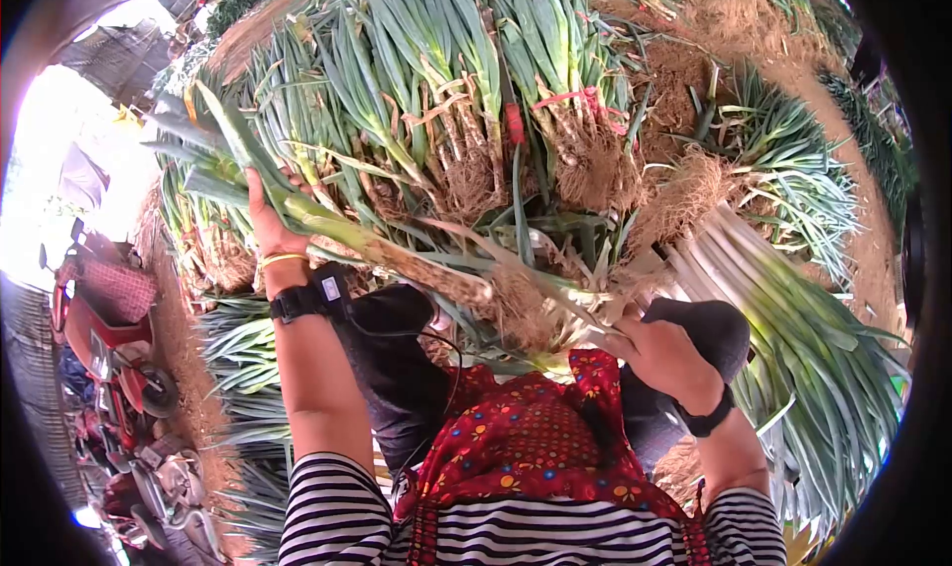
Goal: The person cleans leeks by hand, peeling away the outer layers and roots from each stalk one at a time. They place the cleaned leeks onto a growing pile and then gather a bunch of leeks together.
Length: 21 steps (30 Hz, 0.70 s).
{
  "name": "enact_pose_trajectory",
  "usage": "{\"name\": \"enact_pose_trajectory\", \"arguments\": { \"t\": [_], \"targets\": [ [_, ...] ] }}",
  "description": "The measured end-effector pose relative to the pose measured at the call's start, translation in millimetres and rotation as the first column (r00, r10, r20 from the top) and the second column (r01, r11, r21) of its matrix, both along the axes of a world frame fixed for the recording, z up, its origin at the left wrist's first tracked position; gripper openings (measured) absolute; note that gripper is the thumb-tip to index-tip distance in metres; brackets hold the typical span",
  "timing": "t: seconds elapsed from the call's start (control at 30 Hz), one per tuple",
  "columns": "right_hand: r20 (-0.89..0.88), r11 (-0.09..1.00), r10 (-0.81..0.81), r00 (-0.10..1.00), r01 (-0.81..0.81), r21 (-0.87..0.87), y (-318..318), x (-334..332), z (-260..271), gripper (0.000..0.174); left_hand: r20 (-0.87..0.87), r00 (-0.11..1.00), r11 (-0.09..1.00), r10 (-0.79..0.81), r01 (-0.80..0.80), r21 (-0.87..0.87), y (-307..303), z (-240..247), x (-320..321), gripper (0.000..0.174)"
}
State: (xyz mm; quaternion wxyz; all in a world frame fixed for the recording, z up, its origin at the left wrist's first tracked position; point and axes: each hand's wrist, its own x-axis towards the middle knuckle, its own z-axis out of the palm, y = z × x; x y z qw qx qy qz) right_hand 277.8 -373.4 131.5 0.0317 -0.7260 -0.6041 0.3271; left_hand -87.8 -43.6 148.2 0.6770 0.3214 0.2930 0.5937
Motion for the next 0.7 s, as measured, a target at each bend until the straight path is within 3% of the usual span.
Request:
{"name": "enact_pose_trajectory", "arguments": {
  "t": [0.07,0.1,0.13,0.17,0.2,0.27,0.37,0.4,0.47,0.5,0.57,0.7],
  "targets": [
    [-0.038,0.995,0.019,0.999,-0.022,-0.102,0,4,-3,0.033,-0.117,0.988,0.994,0.102,-0.105,-0.018,3,8,-7,0.055],
    [-0.013,0.979,0.114,0.993,-0.111,0.171,1,1,-7,0.040,-0.124,0.987,0.994,0.102,-0.105,-0.018,1,7,-6,0.055],
    [0.041,0.881,0.196,0.980,-0.195,0.431,2,-1,-9,0.047,-0.216,0.953,0.977,0.212,-0.214,0.014,-10,10,7,0.060],
    [0.051,0.923,0.183,0.982,-0.189,0.335,14,-9,0,0.057,-0.298,0.900,0.947,0.318,-0.316,0.058,-21,15,23,0.065],
    [0.024,0.869,0.163,0.986,-0.155,0.470,29,-19,1,0.057,-0.251,0.918,0.951,0.307,-0.289,0.107,-35,19,40,0.065],
    [-0.070,0.743,0.138,0.988,-0.056,0.666,64,-44,1,0.058,-0.140,0.962,0.971,0.236,-0.239,-0.001,-49,10,57,0.070],
    [-0.205,0.610,0.130,0.970,0.085,0.787,113,-88,5,0.060,-0.030,0.986,0.986,0.165,-0.166,-0.028,-81,-8,91,0.063],
    [-0.203,0.610,0.121,0.972,0.089,0.787,125,-102,1,0.060,-0.015,0.988,0.987,0.155,-0.156,-0.039,-93,-10,104,0.061],
    [-0.168,0.493,0.158,0.973,0.069,0.867,143,-119,-12,0.052,0.063,0.995,0.997,0.077,-0.076,-0.031,-112,-14,123,0.057],
    [-0.165,0.491,0.158,0.974,0.068,0.868,147,-118,-20,0.052,0.099,0.989,0.993,0.109,-0.105,-0.050,-114,-23,128,0.056],
    [-0.282,0.362,0.263,0.923,0.176,0.915,152,-117,-26,0.034,0.094,0.991,0.995,0.091,-0.087,-0.046,-121,-23,136,0.057],
    [-0.308,0.361,0.343,0.888,0.178,0.915,143,-112,-23,0.016,0.068,0.994,0.994,0.081,-0.076,-0.077,-115,-31,135,0.058]
  ]
}}
